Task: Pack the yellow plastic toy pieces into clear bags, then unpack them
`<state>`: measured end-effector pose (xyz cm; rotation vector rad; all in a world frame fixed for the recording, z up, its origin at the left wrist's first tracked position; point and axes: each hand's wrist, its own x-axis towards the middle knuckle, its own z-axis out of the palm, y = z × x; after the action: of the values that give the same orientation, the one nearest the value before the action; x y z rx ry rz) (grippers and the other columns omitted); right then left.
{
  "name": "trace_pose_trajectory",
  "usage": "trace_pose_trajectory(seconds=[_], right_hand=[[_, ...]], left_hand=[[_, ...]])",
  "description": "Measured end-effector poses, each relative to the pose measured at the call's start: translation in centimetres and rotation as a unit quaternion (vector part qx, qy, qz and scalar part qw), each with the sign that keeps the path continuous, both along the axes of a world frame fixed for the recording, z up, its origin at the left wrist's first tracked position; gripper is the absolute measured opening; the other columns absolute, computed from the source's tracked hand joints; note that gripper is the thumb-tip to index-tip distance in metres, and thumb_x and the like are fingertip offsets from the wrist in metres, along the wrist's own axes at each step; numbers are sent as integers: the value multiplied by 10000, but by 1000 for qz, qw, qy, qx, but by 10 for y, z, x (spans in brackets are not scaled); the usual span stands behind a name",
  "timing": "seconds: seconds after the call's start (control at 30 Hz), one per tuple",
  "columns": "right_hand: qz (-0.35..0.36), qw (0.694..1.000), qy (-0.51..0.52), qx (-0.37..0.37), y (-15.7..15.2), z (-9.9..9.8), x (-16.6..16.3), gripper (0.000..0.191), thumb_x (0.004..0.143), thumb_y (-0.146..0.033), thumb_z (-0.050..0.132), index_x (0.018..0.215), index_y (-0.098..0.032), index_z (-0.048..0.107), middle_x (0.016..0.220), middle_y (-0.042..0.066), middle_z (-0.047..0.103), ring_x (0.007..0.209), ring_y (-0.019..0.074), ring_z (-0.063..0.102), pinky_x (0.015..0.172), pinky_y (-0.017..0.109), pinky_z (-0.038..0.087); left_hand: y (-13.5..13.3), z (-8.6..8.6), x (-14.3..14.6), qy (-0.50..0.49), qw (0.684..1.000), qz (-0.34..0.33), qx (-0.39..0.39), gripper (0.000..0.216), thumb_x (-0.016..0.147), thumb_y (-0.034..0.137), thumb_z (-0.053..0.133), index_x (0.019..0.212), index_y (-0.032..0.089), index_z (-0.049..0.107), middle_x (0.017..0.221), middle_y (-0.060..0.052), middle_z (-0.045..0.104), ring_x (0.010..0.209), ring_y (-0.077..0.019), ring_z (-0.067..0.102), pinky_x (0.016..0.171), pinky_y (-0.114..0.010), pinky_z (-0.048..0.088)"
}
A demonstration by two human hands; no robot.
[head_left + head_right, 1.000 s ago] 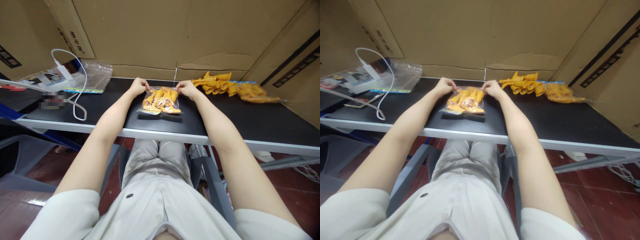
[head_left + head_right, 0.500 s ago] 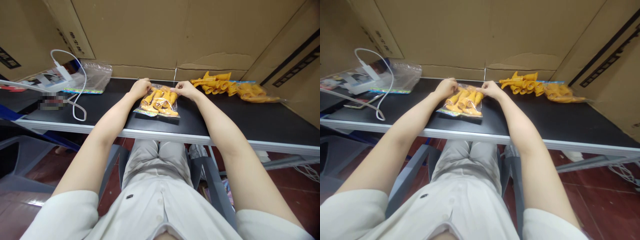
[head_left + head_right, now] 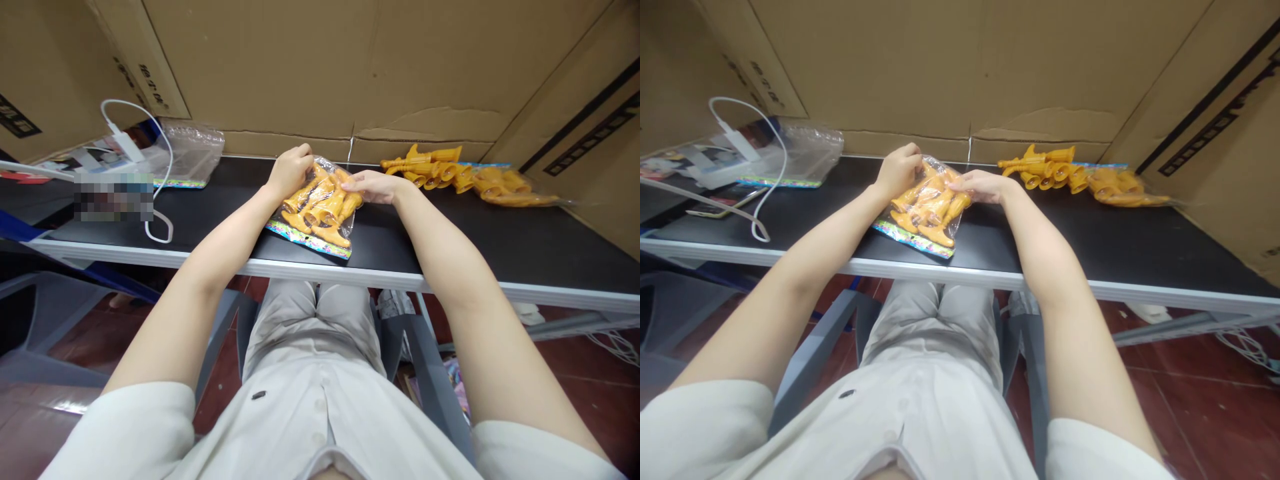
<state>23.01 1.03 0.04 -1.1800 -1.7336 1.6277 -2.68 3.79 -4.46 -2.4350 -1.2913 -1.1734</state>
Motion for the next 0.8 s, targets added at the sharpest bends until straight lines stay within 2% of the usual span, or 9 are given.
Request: trace_pose_trajectory(seconds=[0.2, 0.33, 0.43, 0.53, 0.6, 0.63, 0.7, 0.73, 0.8], right_hand=[[-104, 991, 67, 51, 6, 1, -1, 270, 754, -115, 976, 892, -168, 752, 873, 79, 802, 854, 224, 791, 879, 348, 698], [-213, 965, 132, 81, 13, 10, 11, 168, 864, -113, 872, 926, -165, 725, 839, 36, 768, 894, 206, 765, 925, 360, 665], [-300, 927, 210, 88, 21, 23, 27, 94, 1019, -122, 718, 952, -178, 682, 768, -16, 714, 880, 150, 692, 923, 294, 608], [-382, 865, 303, 122, 35, 37, 54, 177, 1117, -102, 553, 1006, -206, 643, 753, -40, 681, 905, 119, 632, 910, 237, 561], [-448, 813, 338, 153, 46, 41, 80, 144, 1153, -184, 520, 1088, -223, 642, 845, 11, 719, 1021, 164, 666, 920, 293, 583], [-465, 804, 331, 169, 52, 41, 96, 124, 1168, -279, 528, 1181, -237, 645, 937, 56, 755, 1156, 210, 676, 938, 340, 607], [-477, 800, 309, 193, 62, 37, 128, 347, 1205, -492, 396, 1337, -259, 616, 1111, 93, 764, 1377, 288, 633, 940, 427, 646], [-469, 811, 293, 188, 66, 34, 143, 485, 1213, -562, 243, 1399, -279, 590, 1175, 93, 751, 1449, 311, 602, 936, 471, 659], [-463, 838, 248, 149, 70, 27, 171, 800, 1151, -568, -144, 1429, -340, 571, 1202, 69, 735, 1475, 280, 593, 920, 500, 671]], left_hand=[[6, -2, -15, -20, 999, -13, 23, 215, 1049, 195, 485, 1030, 226, 696, 1244, -114, 696, 1241, -316, 708, 1087, -482, 563], [13, -5, -32, -42, 999, -5, 23, 157, 1075, 258, 531, 1133, 214, 670, 1308, -154, 679, 1299, -331, 694, 1177, -511, 526], [20, -10, -46, -62, 998, 28, 11, 137, 1033, 219, 578, 1129, 211, 674, 1255, -151, 699, 1256, -326, 711, 1188, -520, 529], [22, -13, -54, -79, 995, 56, -3, 161, 991, 179, 592, 1117, 213, 686, 1195, -142, 722, 1203, -321, 729, 1181, -533, 543], [20, -13, -53, -86, 994, 65, -17, 169, 982, 176, 598, 1117, 220, 690, 1166, -135, 732, 1196, -323, 733, 1189, -546, 540], [19, -13, -52, -86, 994, 67, -26, 170, 982, 178, 602, 1119, 222, 691, 1160, -134, 736, 1200, -327, 733, 1193, -552, 537], [15, -11, -48, -78, 993, 73, -41, 171, 979, 178, 603, 1116, 223, 694, 1163, -135, 747, 1208, -334, 732, 1192, -557, 539], [13, -11, -45, -71, 993, 77, -47, 174, 975, 173, 599, 1112, 221, 697, 1168, -136, 754, 1211, -336, 732, 1187, -554, 544], [11, -11, -42, -57, 993, 85, -57, 188, 967, 161, 590, 1106, 216, 705, 1177, -137, 770, 1210, -334, 736, 1176, -537, 553]])
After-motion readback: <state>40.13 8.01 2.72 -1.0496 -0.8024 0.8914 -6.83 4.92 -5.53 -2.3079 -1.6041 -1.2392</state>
